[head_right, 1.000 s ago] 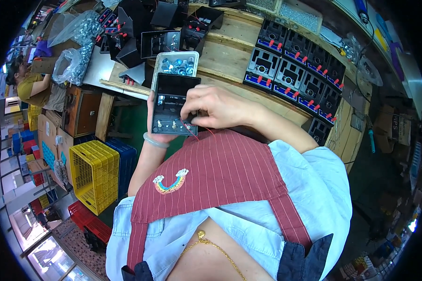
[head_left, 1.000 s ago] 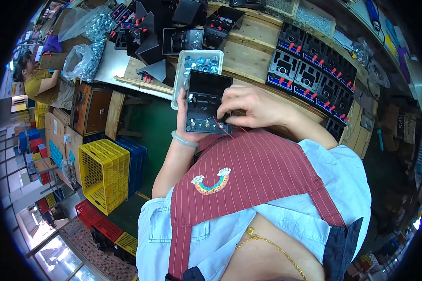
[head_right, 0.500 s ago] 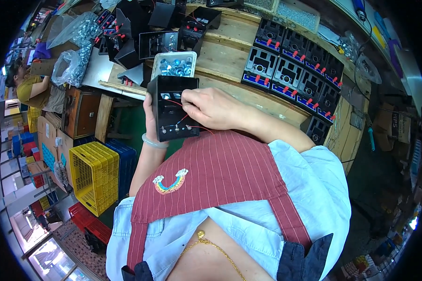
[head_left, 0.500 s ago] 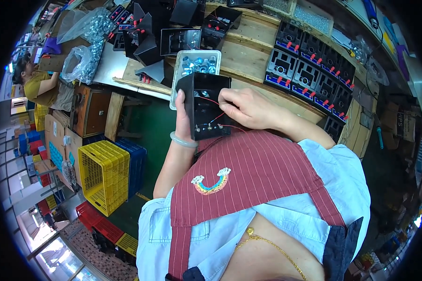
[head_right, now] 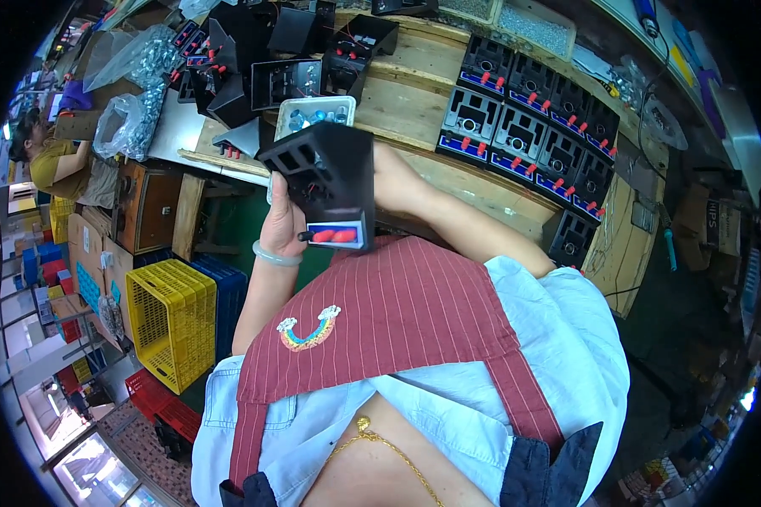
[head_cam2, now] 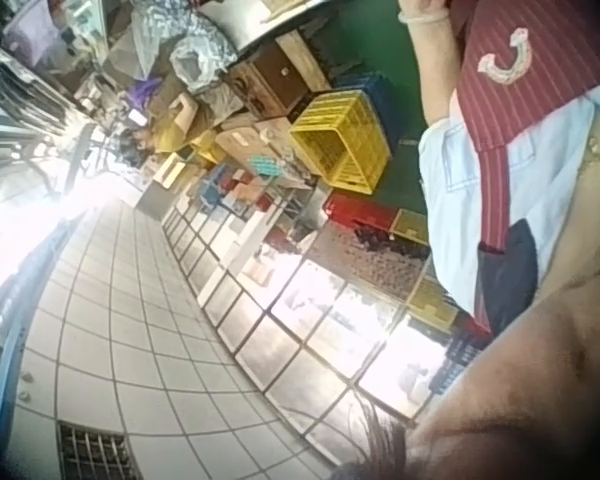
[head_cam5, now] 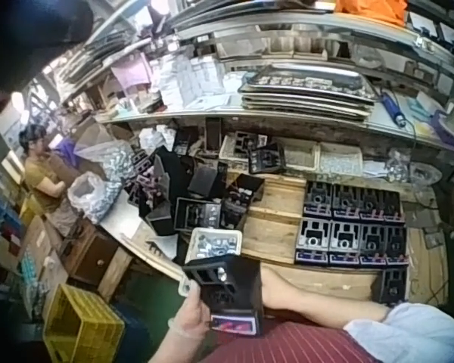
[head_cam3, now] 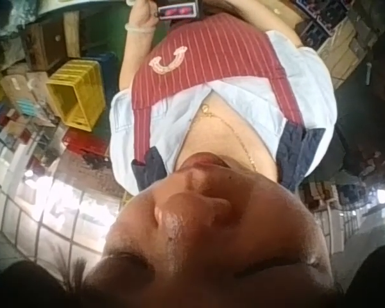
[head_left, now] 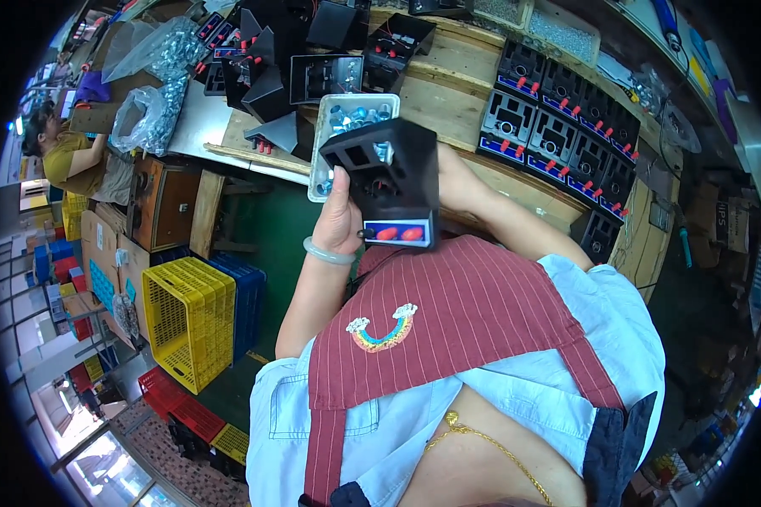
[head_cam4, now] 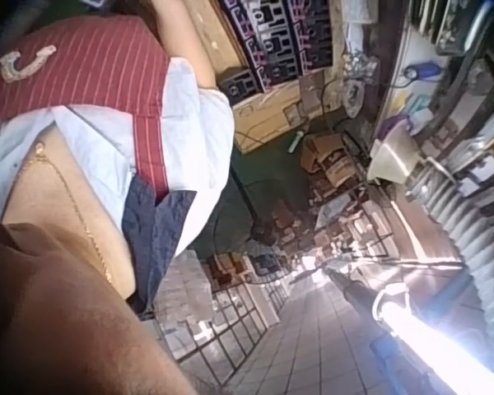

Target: Assembling electronic components by manually inserting small blue parts into a black plastic housing.

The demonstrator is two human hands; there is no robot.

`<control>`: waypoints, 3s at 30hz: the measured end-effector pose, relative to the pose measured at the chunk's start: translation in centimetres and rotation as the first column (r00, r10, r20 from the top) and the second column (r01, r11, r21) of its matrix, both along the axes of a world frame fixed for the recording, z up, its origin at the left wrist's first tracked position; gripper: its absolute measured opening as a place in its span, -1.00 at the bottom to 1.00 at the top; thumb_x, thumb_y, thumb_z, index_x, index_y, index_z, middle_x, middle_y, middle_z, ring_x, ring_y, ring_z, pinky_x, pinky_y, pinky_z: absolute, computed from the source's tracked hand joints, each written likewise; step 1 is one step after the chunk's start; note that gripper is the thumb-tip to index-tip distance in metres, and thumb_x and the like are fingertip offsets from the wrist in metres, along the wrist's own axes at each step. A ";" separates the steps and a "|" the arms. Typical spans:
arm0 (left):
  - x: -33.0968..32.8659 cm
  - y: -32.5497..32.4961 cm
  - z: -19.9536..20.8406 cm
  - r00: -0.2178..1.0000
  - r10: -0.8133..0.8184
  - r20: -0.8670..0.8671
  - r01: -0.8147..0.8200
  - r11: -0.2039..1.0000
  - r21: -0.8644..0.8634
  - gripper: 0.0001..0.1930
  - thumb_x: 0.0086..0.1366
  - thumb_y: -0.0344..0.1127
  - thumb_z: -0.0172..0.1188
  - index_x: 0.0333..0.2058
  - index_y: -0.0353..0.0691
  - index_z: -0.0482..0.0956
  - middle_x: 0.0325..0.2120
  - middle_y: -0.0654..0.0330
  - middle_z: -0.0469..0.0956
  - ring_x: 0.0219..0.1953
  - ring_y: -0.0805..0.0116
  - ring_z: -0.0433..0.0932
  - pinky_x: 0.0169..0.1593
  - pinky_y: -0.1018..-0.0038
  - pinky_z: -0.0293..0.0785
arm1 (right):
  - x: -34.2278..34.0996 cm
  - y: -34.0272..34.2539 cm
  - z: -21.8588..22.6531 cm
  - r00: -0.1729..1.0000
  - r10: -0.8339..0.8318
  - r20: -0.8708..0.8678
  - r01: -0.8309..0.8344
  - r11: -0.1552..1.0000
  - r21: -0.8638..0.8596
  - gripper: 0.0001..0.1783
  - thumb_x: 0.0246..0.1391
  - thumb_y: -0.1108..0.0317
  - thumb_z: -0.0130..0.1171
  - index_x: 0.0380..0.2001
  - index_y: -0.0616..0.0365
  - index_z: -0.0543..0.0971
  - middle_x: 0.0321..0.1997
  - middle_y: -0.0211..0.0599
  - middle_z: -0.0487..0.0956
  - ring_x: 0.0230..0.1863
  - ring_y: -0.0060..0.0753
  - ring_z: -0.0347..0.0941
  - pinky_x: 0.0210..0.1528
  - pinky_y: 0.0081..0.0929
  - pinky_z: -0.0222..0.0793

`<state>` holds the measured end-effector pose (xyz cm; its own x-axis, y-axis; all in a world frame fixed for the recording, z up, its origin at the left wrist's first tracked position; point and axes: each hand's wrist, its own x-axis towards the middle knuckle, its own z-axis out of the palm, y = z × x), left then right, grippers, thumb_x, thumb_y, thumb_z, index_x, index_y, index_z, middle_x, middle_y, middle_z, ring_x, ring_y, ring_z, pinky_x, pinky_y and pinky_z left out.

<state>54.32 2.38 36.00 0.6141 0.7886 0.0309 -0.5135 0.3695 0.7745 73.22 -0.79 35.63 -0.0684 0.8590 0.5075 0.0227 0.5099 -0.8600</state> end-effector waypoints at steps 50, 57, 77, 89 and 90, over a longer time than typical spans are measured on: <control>-7.2 -5.5 -3.1 0.822 0.548 -0.156 -0.524 0.835 0.171 -0.22 0.00 -0.37 0.47 0.12 -0.36 0.17 -0.11 0.09 0.46 -0.03 0.34 0.45 0.06 0.43 0.42 | -10.2 -6.1 4.1 0.659 -0.129 0.741 -0.111 0.957 0.266 -0.93 -0.07 0.51 0.24 -0.47 0.25 0.55 -0.51 -0.17 0.46 -0.49 -0.09 0.45 -0.40 -0.31 0.36; -4.4 -5.6 0.0 0.961 0.265 -0.073 -0.237 0.933 0.271 0.18 -0.12 -0.51 0.48 0.34 -0.24 -0.24 0.14 -0.01 0.25 0.14 0.23 0.32 0.17 0.36 0.33 | -4.3 -5.8 4.0 0.857 -0.246 0.452 0.239 0.968 0.074 0.00 -0.33 0.30 0.39 0.22 0.26 0.12 0.16 0.05 0.28 0.22 0.00 0.24 0.26 -0.24 0.16; 3.7 5.1 0.6 0.822 0.023 -0.570 0.111 0.974 0.199 -0.58 0.33 -0.30 0.10 0.14 -0.19 0.30 -0.06 0.10 0.51 -0.09 0.32 0.53 -0.06 0.39 0.45 | 20.4 -13.5 -6.2 -0.102 -0.421 0.901 0.984 0.087 0.153 -0.32 -0.43 0.33 0.41 -0.09 0.22 0.44 0.10 0.00 0.34 0.18 0.07 0.21 0.18 -0.07 0.15; -5.0 7.4 3.3 0.851 0.171 -0.497 -0.100 0.981 0.165 -0.58 0.34 -0.35 0.06 0.15 -0.25 0.29 -0.05 0.08 0.50 -0.08 0.27 0.54 -0.04 0.43 0.49 | 18.9 25.0 10.8 0.286 -0.923 0.257 0.949 0.236 -0.208 -0.26 0.02 -0.04 0.20 0.06 0.37 0.31 0.01 0.20 0.50 0.01 0.17 0.46 0.06 -0.07 0.37; -5.9 7.2 3.3 0.872 0.189 -0.452 -0.149 0.981 0.123 -0.58 0.32 -0.41 0.09 0.14 -0.24 0.31 -0.07 0.11 0.51 -0.09 0.32 0.54 -0.09 0.48 0.49 | 20.5 26.1 11.6 0.235 -0.930 0.283 0.953 0.163 -0.255 -0.24 0.01 -0.05 0.19 0.08 0.37 0.30 -0.02 0.18 0.52 -0.04 0.17 0.49 0.02 -0.07 0.40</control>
